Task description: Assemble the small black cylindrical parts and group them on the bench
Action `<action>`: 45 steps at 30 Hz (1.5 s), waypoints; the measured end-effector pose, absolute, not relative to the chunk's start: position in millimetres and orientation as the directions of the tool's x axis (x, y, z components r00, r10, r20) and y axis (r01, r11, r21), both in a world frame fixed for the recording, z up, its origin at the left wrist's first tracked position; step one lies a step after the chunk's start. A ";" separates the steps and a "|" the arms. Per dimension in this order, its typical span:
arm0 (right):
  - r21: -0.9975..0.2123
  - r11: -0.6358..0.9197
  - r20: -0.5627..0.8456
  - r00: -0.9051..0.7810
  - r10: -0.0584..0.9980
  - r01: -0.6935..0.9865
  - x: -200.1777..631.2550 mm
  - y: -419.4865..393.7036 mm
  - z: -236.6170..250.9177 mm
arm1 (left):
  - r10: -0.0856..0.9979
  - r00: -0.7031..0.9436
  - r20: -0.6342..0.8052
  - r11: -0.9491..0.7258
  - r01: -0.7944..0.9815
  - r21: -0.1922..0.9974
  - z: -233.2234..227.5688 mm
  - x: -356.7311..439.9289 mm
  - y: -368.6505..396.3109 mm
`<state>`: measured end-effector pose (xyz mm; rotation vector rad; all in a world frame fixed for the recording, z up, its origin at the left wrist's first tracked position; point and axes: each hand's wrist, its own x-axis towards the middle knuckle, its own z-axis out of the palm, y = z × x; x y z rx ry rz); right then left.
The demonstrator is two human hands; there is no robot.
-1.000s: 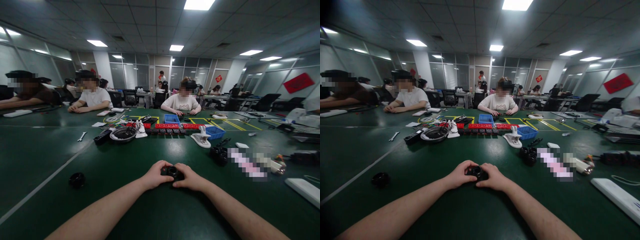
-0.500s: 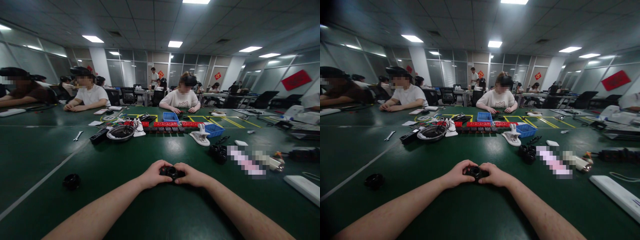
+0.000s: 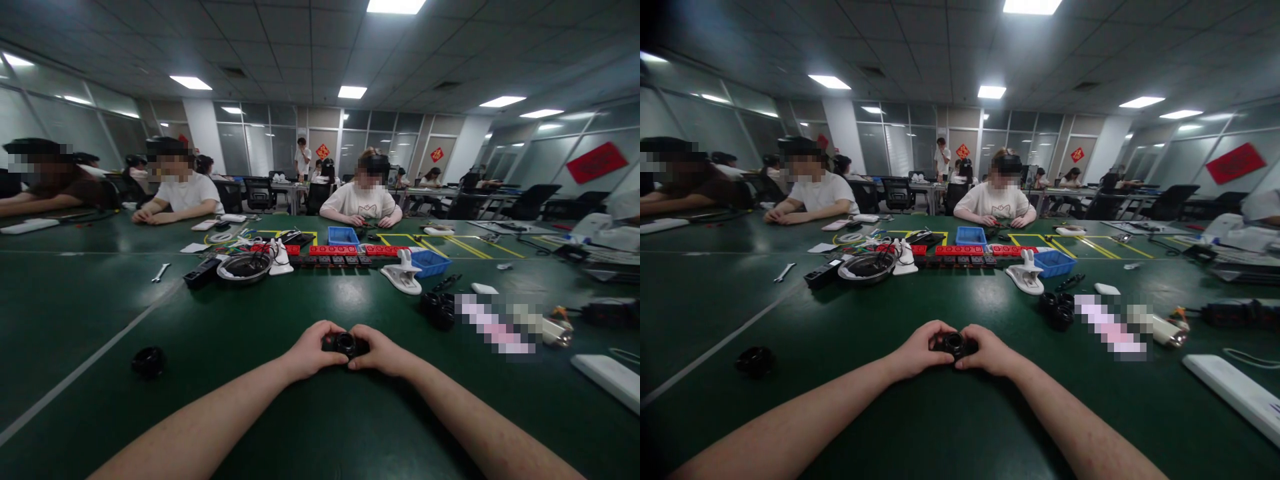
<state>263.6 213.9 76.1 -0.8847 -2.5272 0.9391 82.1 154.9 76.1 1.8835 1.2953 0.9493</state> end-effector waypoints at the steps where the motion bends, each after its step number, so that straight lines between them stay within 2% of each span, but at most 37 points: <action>1: -0.640 0.594 0.082 -0.724 0.684 0.488 261.0 212.2 73.4 | 0.953 0.221 0.206 -0.290 0.481 0.827 74.9 83.3 154.9; 4: -0.483 0.597 0.158 -0.607 0.779 0.640 250.4 204.3 68.1 | 0.967 0.113 0.227 -0.252 0.517 0.818 72.5 88.6 153.2; 8: -0.261 0.598 0.203 -0.562 0.802 0.758 238.6 193.1 69.9 | 0.965 -0.017 0.261 -0.204 0.573 0.793 73.1 95.3 148.7; 11: -0.211 0.587 0.206 -0.552 0.808 0.781 239.5 190.6 73.3 | 0.960 -0.001 0.281 -0.227 0.585 0.778 75.1 94.8 147.2; 13: -0.280 0.626 0.210 -0.590 0.780 0.728 244.5 192.6 75.2 | 0.961 0.058 0.271 -0.254 0.576 0.777 76.8 91.3 147.6; 17: -0.500 0.731 0.167 -0.776 0.608 0.465 256.4 201.1 79.7 | 0.950 0.201 0.238 -0.310 0.538 0.784 79.8 83.1 149.5; 19: -0.577 0.713 0.125 -0.821 0.558 0.397 260.5 205.3 82.0 | 0.945 0.231 0.232 -0.323 0.532 0.783 80.6 81.2 150.0; 22: -0.659 0.659 0.075 -0.840 0.538 0.363 263.8 209.7 84.2 | 0.942 0.246 0.229 -0.328 0.526 0.785 81.1 81.2 150.2; 35: -0.786 0.556 0.033 -0.879 0.475 0.271 267.3 214.7 91.9 | 0.933 0.293 0.211 -0.341 0.524 0.781 85.7 82.5 149.7; 42: -0.845 0.447 -0.004 -0.839 0.544 0.294 265.0 215.3 84.6 | 0.944 0.256 0.209 -0.316 0.513 0.798 82.8 83.4 148.9; 45: -0.838 0.423 -0.015 -0.789 0.614 0.346 262.4 216.0 77.5 | 0.957 0.191 0.217 -0.286 0.526 0.801 78.1 86.5 148.6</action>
